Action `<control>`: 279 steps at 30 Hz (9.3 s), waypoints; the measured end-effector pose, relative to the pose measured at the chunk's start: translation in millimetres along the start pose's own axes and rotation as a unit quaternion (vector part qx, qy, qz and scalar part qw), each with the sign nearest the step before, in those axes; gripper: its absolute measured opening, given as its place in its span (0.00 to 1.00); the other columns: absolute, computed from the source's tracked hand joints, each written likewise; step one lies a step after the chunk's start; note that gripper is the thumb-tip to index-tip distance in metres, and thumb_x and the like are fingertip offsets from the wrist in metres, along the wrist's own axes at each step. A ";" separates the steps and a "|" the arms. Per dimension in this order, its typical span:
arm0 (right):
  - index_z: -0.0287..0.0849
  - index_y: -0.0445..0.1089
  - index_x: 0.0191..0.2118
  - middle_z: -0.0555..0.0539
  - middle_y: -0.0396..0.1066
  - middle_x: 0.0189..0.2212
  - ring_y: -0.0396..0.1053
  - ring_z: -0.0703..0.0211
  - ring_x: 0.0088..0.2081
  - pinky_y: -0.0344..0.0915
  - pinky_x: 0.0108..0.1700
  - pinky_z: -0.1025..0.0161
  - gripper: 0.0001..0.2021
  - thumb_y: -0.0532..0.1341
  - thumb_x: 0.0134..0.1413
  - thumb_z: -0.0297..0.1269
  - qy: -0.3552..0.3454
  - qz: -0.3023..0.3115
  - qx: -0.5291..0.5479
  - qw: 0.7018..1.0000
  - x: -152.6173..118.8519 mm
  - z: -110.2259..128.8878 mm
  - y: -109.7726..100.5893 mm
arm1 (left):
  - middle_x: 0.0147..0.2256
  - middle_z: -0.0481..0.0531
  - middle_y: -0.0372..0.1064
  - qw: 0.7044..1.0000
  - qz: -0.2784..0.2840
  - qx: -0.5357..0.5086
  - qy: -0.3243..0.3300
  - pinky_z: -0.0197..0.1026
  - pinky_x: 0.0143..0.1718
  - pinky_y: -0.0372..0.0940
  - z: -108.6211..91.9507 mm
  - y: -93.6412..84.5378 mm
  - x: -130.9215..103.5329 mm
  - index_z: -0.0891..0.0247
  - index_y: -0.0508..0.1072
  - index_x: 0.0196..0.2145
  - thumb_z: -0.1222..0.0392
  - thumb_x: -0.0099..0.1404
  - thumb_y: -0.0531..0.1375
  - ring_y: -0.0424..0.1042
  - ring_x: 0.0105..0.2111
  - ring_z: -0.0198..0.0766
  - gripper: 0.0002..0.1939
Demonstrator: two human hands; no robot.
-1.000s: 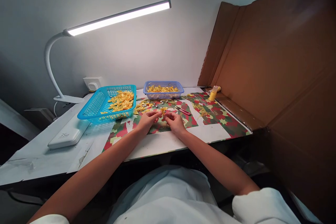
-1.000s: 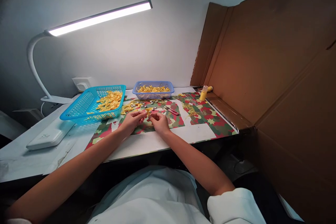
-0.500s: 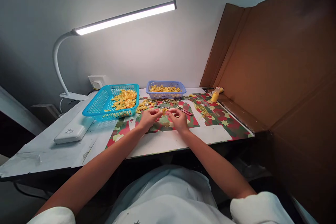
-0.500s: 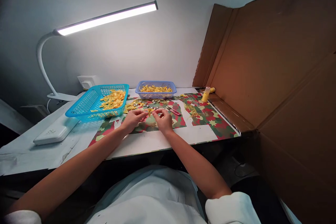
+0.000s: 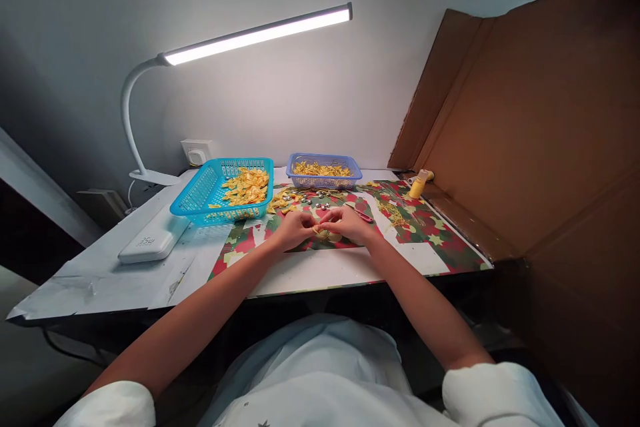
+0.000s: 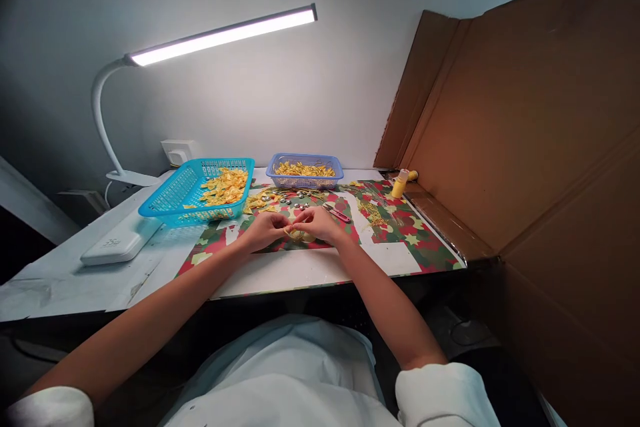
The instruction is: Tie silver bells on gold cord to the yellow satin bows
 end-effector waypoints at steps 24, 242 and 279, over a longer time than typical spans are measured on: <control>0.40 0.71 0.25 0.51 0.73 0.24 0.66 0.65 0.27 0.59 0.29 0.68 0.14 0.70 0.37 0.45 0.032 -0.084 0.162 0.983 14.8 -3.3 -14.2 | 0.16 0.46 0.64 0.999 0.010 -0.017 -0.039 0.33 0.19 0.51 13.3 -1.0 6.6 0.66 0.71 0.17 0.53 0.48 0.63 0.59 0.18 0.30 0.13; 0.43 0.59 0.28 0.51 0.64 0.29 0.61 0.61 0.33 0.59 0.39 0.63 0.06 0.54 0.56 0.34 -0.089 -0.078 -0.086 0.989 30.7 -6.9 13.1 | 0.29 0.50 0.73 0.987 -0.043 0.154 0.014 0.37 0.29 0.57 5.1 -24.0 17.3 0.62 0.79 0.30 0.49 0.53 0.61 0.65 0.28 0.38 0.15; 0.40 0.71 0.25 0.35 0.75 0.34 0.67 0.43 0.44 0.54 0.47 0.46 0.05 0.62 0.50 0.27 0.090 -0.098 -0.352 0.927 23.9 -11.7 19.9 | 0.22 0.50 0.72 0.997 -0.064 0.033 -0.042 0.34 0.22 0.57 20.2 -28.8 9.3 0.66 0.76 0.25 0.53 0.49 0.64 0.65 0.22 0.33 0.12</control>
Point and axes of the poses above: each hand's wrist, its own x-axis towards the middle knuckle, its own y-axis out of the palm, z = x × y, the point moved 9 cm from there along x, towards the middle knuckle
